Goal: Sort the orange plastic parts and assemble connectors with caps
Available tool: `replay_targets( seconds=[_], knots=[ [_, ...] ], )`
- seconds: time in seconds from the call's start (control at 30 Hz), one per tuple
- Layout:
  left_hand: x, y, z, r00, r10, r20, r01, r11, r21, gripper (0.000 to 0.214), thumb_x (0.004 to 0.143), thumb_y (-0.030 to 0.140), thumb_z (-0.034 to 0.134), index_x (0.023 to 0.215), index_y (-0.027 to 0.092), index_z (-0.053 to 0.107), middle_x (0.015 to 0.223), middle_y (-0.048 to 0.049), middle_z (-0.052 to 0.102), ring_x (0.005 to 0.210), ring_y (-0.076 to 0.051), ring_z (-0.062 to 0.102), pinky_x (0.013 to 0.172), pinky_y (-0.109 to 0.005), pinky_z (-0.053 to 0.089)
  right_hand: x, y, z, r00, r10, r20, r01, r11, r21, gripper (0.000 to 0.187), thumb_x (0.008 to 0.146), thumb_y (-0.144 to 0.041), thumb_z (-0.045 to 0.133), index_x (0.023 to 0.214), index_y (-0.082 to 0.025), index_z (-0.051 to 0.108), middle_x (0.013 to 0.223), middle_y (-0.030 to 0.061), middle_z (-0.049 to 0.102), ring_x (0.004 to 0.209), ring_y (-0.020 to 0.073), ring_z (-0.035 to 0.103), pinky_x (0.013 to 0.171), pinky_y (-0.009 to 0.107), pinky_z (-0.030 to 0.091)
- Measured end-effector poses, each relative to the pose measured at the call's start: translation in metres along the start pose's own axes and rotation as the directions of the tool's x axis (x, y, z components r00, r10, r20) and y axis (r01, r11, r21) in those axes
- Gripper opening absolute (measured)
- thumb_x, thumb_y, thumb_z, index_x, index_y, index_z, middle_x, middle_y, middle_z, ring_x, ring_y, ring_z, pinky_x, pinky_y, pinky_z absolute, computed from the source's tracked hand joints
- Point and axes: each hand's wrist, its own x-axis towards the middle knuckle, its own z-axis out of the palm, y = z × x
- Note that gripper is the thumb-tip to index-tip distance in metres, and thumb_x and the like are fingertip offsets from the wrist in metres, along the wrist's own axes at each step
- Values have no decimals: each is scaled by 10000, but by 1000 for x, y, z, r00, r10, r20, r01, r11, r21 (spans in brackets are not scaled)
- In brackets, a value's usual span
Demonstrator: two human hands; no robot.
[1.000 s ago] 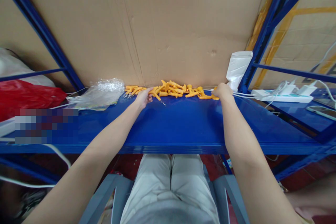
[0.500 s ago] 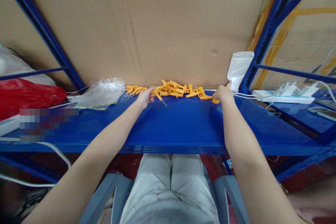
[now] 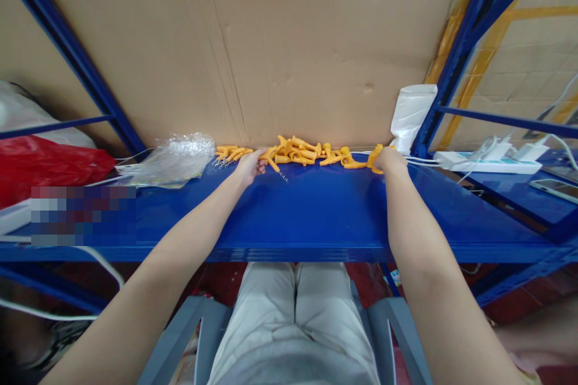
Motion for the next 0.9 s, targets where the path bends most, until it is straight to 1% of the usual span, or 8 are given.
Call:
replay_targets(
  seconds=[0.13,0.33,0.43,0.57,0.67,0.73,0.77,0.9],
  knots=[
    [-2,1,1,1000,-10,-11,10,1000,7,273,902,182,556,640,187,479,362,87,388,281,-50,323,370,-163,297,-7,-9,-5,974,143,174,-131,988,-75,270,821,-97,626,1084,-74,685,802,152,732,722,266,718,690,357,528],
    [-5,3,2,1000,-9,-8,10,999,33,266,915,188,549,654,179,498,365,88,399,287,-50,333,374,-165,306,-14,-13,-8,966,156,205,-146,987,-63,370,865,-92,575,1228,-26,610,870,152,720,693,220,705,626,303,513],
    [-6,4,3,1000,-14,-11,15,999,43,263,913,192,552,656,175,502,367,87,405,287,-48,329,375,-165,305,-20,-17,-13,972,149,180,-133,986,-98,366,861,-105,571,1220,-62,619,871,149,721,748,236,716,659,316,530],
    [-6,2,3,1000,-4,-6,4,999,49,252,905,196,566,660,168,518,374,83,416,290,-45,332,381,-165,309,-30,-30,-27,994,84,68,-72,985,-157,408,848,-121,571,1249,-58,618,1039,224,720,1009,305,707,806,367,542],
    [-4,-1,3,1000,14,1,-14,999,46,257,890,203,594,649,171,511,378,81,421,296,-44,337,387,-166,312,-40,-50,-33,997,-76,-26,72,989,-131,372,898,-154,517,1230,-42,641,1176,260,689,1139,333,664,893,388,524],
    [-4,-2,3,1000,20,8,-21,999,49,271,891,204,601,640,172,505,377,79,420,299,-45,340,390,-167,309,-50,-69,-31,952,-298,-65,293,953,-72,388,930,-182,489,1274,-69,628,1178,225,705,1152,322,659,925,392,516],
    [-4,-2,4,1000,20,14,-21,998,51,278,895,202,600,637,172,504,376,79,418,301,-44,340,392,-167,306,-56,-78,-29,908,-409,-88,406,913,-45,409,934,-188,490,1312,-87,609,1178,203,713,1149,313,661,937,395,514],
    [-7,-2,7,999,13,43,-15,998,55,283,909,204,611,643,162,524,385,71,435,308,-41,350,396,-166,292,-86,-115,-9,655,-751,-81,754,656,15,468,954,-201,483,1413,-137,547,1307,159,670,1196,279,635,1003,406,492]
  ],
)
